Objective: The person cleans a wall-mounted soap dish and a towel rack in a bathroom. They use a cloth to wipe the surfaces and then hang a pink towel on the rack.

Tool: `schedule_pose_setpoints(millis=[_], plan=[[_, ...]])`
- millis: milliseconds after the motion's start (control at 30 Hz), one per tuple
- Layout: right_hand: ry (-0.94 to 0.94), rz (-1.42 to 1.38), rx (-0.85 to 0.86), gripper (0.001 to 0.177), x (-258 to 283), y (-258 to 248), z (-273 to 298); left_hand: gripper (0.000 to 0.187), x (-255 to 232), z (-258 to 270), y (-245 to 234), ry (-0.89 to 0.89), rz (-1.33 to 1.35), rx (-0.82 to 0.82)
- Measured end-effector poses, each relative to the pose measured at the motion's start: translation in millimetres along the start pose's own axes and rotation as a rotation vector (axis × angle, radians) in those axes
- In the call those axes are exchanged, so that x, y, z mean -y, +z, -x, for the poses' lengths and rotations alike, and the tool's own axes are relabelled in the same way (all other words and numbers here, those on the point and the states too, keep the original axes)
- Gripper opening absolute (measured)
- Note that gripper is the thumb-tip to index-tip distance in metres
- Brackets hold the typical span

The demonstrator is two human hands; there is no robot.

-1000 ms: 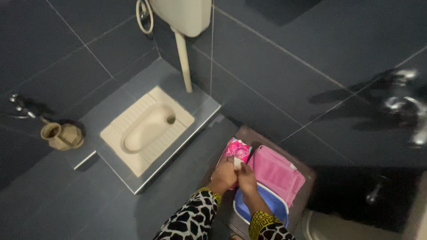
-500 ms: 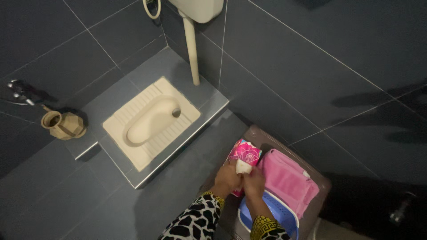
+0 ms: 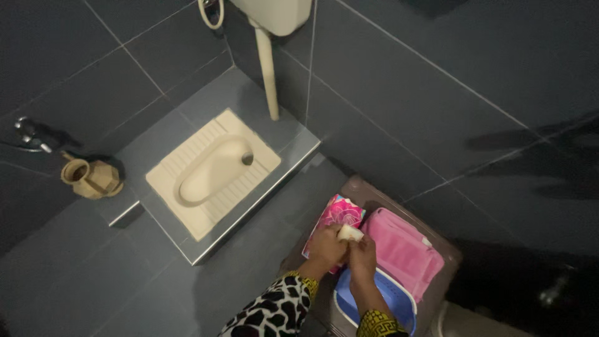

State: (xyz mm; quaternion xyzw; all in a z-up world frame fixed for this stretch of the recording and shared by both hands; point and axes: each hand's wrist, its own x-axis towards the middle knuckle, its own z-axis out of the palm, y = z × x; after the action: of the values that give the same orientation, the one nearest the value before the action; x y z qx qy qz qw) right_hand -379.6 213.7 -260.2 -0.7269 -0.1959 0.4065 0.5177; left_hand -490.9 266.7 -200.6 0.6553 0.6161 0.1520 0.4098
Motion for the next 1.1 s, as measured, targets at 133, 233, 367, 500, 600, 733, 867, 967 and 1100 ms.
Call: schedule_pose_setpoints(millis=[133,233,367,500,600,733,867,967,1100], plan=[[0.119,-0.079,0.111,0.038,54.2,-20.6,35.2,0.042,-18.0,14.1,-1.0,0.122,0.281,-0.023],[0.142,-0.101,0.108,0.044,107.3,-31.4,58.9,0.042,-43.3,27.6,-12.9,0.135,0.329,0.022],[0.043,-0.095,0.090,0.041,160.2,-51.2,91.6,0.040,-81.1,52.4,-43.1,0.174,0.410,0.089],[-0.095,-0.006,0.063,0.035,189.0,-78.4,111.3,0.036,-118.2,75.9,-72.7,0.246,0.392,0.138],[-0.302,0.080,0.100,0.035,210.0,-99.7,115.4,0.039,-144.8,92.5,-93.8,0.367,0.376,0.147],[-0.231,0.070,0.107,0.038,242.3,-122.8,127.4,0.040,-183.3,108.2,-116.9,0.454,0.347,0.201],[-0.233,0.121,0.069,0.039,278.9,-142.1,144.8,0.039,-217.8,121.3,-136.1,0.584,0.315,0.181],[-0.264,0.077,0.077,0.043,300.7,-151.7,160.0,0.038,-237.5,132.1,-145.4,0.625,0.293,0.197],[-0.235,0.014,0.051,0.044,321.7,-160.1,183.4,0.036,-252.8,146.5,-152.6,0.648,0.349,0.250]])
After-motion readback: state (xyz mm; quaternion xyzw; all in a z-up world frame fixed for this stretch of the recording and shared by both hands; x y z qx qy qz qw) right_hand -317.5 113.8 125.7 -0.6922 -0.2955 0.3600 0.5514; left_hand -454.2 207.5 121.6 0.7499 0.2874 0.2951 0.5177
